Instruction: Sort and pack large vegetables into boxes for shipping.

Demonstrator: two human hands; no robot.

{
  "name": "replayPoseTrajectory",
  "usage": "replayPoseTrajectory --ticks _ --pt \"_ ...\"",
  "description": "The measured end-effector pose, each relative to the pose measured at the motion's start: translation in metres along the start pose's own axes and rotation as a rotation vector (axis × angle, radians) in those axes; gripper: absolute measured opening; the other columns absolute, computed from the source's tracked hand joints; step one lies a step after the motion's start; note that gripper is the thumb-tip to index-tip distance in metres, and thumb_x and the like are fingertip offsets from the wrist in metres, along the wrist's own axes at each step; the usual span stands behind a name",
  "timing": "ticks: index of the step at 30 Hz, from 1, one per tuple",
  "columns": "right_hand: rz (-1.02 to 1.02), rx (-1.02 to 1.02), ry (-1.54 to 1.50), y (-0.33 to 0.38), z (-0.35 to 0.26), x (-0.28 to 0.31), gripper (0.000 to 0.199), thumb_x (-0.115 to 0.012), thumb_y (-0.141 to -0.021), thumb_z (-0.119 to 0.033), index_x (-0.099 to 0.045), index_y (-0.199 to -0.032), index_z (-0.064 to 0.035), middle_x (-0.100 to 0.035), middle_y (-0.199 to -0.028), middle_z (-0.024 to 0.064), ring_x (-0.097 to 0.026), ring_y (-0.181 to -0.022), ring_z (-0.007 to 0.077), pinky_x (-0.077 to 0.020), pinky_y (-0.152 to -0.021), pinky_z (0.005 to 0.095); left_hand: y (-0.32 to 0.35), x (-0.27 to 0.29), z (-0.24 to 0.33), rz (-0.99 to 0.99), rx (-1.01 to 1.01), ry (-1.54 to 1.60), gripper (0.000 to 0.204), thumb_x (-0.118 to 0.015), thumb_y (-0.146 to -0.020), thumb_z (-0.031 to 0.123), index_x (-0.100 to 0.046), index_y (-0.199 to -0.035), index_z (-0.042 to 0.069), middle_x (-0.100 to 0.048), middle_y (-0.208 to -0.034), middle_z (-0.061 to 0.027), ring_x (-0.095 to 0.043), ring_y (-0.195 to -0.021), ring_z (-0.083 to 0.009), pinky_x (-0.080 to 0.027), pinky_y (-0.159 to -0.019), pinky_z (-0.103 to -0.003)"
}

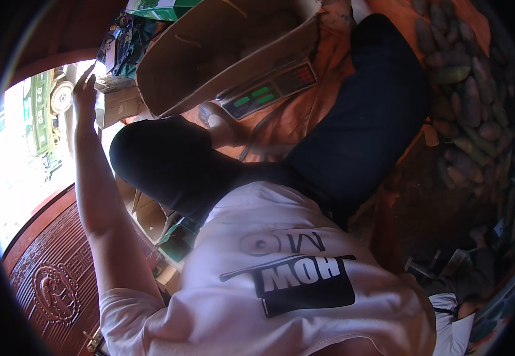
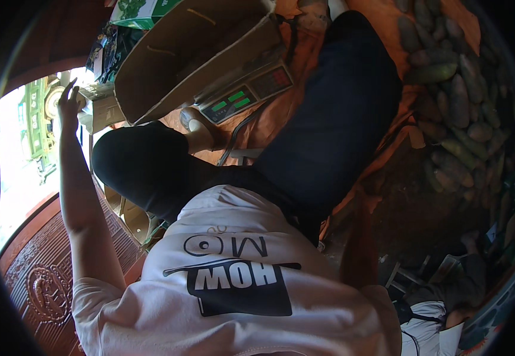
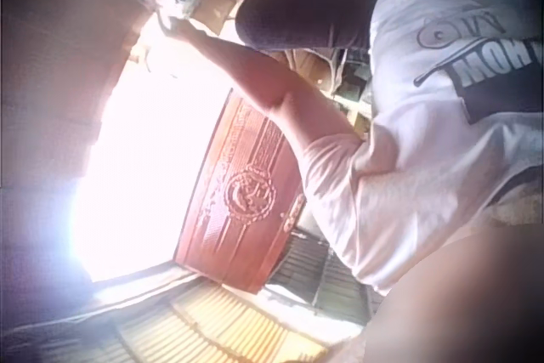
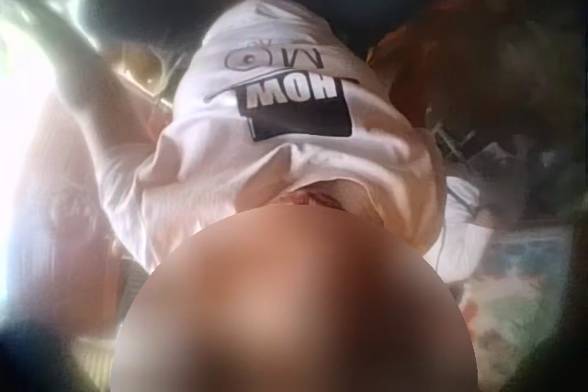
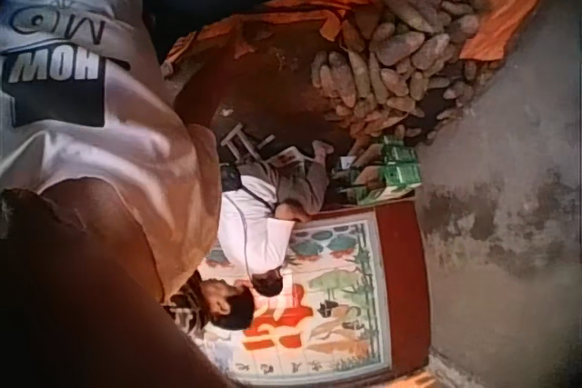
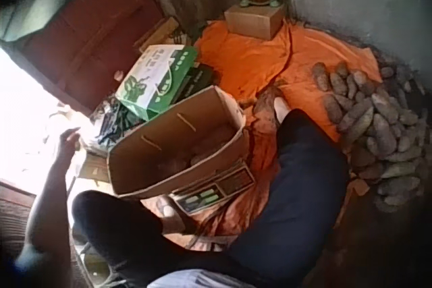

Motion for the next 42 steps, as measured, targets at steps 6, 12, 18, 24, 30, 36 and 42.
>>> replayPoseTrajectory --ticks 6,12,18,24,30,36,42 --pt "-0.001 0.395 -0.295 0.019 -0.045 0.103 0.117 -0.098 -0.056 -0.032 -0.032 -0.147 0.0036 -0.055 -0.137 0.0238 -0.057 -0.124 0.0346 -0.0462 -0.106 0.0446 -0.018 -0.017 0.047 0.179 -0.433 0.183 0.029 -0.062 -0.101 0.022 -0.070 -0.128 0.020 -0.072 -0.124 -0.0116 -0.069 -0.110 -0.0189 -0.052 -0.091 -0.030" --pt "0.366 0.537 -0.462 0.113 -0.168 0.274 0.098 -0.093 -0.071 -0.020 -0.034 -0.146 0.0044 -0.053 -0.139 0.0204 -0.056 -0.122 0.0259 -0.0472 -0.103 0.0368 -0.021 -0.050 0.068 -0.077 -0.398 0.345 0.032 -0.063 -0.100 0.027 -0.069 -0.130 0.021 -0.076 -0.105 -0.0117 -0.072 -0.099 -0.0169 -0.053 -0.085 -0.032" --pt "0.367 0.949 -0.520 0.317 -0.351 0.361 0.081 -0.088 -0.079 -0.017 -0.044 -0.143 0.0052 -0.052 -0.139 0.0152 -0.055 -0.122 0.0233 -0.0425 -0.106 0.0352 -0.009 -0.090 0.085 -0.292 -0.596 0.380 0.036 -0.062 -0.100 0.024 -0.063 -0.136 0.018 -0.073 -0.116 -0.0149 -0.070 -0.108 -0.0298 -0.053 -0.093 -0.039" --pt "0.022 1.550 0.089 0.565 -0.511 0.259 0.074 -0.085 -0.070 -0.006 -0.053 -0.138 -0.0071 -0.064 -0.125 0.0105 -0.059 -0.120 0.0214 -0.0447 -0.104 0.0350 -0.002 -0.094 0.089 -0.410 -0.506 0.073 0.039 -0.059 -0.099 0.030 -0.062 -0.136 0.017 -0.072 -0.110 -0.0203 -0.067 -0.107 -0.0383 -0.052 -0.095 -0.048" --pt "-0.274 1.845 0.775 0.664 -0.596 0.086 0.064 -0.081 -0.066 -0.015 -0.057 -0.125 -0.0079 -0.065 -0.120 0.0146 -0.061 -0.116 0.0352 -0.0495 -0.099 0.0434 -0.001 -0.084 0.060 -0.376 -0.459 0.032 0.035 -0.057 -0.099 0.026 -0.064 -0.133 0.018 -0.072 -0.109 -0.0206 -0.067 -0.105 -0.0394 -0.053 -0.092 -0.050" --pt "-0.133 1.763 1.052 0.625 -0.634 -0.006 0.072 -0.079 -0.070 -0.016 -0.051 -0.136 -0.0097 -0.060 -0.133 0.0113 -0.055 -0.126 0.0339 -0.0468 -0.105 0.0440 0.001 -0.086 0.062 -0.409 -0.506 0.002 0.029 -0.056 -0.099 0.023 -0.069 -0.125 0.016 -0.071 -0.110 -0.0201 -0.067 -0.103 -0.0397 -0.053 -0.091 -0.050" --pt "-0.162 1.951 0.745 0.625 -0.619 0.027 0.055 -0.065 -0.087 -0.008 -0.052 -0.140 -0.0101 -0.059 -0.134 0.0122 -0.059 -0.123 0.0297 -0.0487 -0.102 0.0435 0.001 -0.093 0.057 -0.399 -0.547 0.070 0.025 -0.057 -0.098 0.018 -0.070 -0.118 0.012 -0.071 -0.104 -0.0222 -0.067 -0.101 -0.0407 -0.054 -0.089 -0.051"
Point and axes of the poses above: each hand's wrist, its own y-axis away from the middle knuckle, its own x-axis out of the back of the hand, z = x × y, the point moved 6 cm from there along -y, towards the middle knuckle
